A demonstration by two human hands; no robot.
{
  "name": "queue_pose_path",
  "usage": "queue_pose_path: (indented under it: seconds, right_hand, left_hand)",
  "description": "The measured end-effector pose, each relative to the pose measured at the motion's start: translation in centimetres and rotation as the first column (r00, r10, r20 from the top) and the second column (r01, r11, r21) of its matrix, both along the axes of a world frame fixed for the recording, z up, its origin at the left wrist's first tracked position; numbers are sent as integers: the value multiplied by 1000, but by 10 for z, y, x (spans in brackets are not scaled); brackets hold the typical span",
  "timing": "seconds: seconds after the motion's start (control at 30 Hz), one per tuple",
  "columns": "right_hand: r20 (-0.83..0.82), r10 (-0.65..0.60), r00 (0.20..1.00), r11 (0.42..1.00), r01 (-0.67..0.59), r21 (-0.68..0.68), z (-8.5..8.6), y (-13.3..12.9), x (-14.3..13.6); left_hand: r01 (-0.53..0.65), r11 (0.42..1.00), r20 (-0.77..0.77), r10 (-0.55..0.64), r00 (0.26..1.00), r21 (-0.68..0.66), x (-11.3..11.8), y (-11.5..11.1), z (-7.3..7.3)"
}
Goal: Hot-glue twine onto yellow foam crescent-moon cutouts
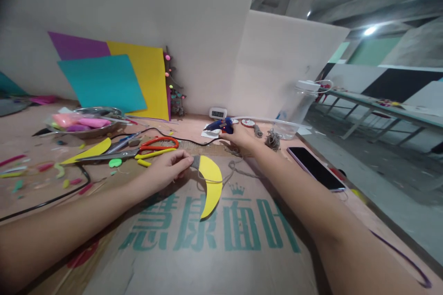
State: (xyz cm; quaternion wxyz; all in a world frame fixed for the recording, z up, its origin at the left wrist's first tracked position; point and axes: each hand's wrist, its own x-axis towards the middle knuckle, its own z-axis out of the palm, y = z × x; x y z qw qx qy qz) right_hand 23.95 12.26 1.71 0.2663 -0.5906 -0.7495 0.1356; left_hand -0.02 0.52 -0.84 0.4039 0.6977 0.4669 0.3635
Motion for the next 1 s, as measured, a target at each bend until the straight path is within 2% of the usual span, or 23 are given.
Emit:
queue_pose_path:
  seconds: [0.13, 0.33, 0.47, 0.6, 0.67, 0.8, 0.93, 1.0]
  right_hand:
    - [26, -109, 994, 994, 109, -11, -2, 6, -4]
    - [4, -104, 995, 993, 104, -53, 14, -4, 1]
    - [-40, -64, 997, 996, 61, -69, 27, -31, 9]
    - [-176, 20, 984, 999, -27, -42, 34, -71, 11]
    - [-177, 44, 983, 998, -53, -41, 36, -92, 10]
    - [-215, 70, 974, 995, -84, -56, 28, -124, 10]
    - [-160, 3, 987, 997, -15, -76, 6, -142, 19]
    - [-173, 9, 985, 997, -22, -76, -5, -146, 23]
  left_hand:
    - [18, 999, 15, -19, 1000, 42, 0, 2, -2]
    - [28, 999, 22, -28, 999, -23, 0, 0, -2]
    - [26, 1000, -5, -26, 1000, 17, 0, 0, 1]
    - [27, 999, -39, -25, 999, 39, 0, 2, 1]
    - [14, 999, -48, -12, 999, 37, -1, 2, 1]
    - [-4, 1000, -71, 5, 997, 19, -2, 0, 1]
    - [7, 999, -88, -3, 996, 47, -1, -3, 4]
    - [11, 998, -96, -5, 995, 62, -1, -5, 6]
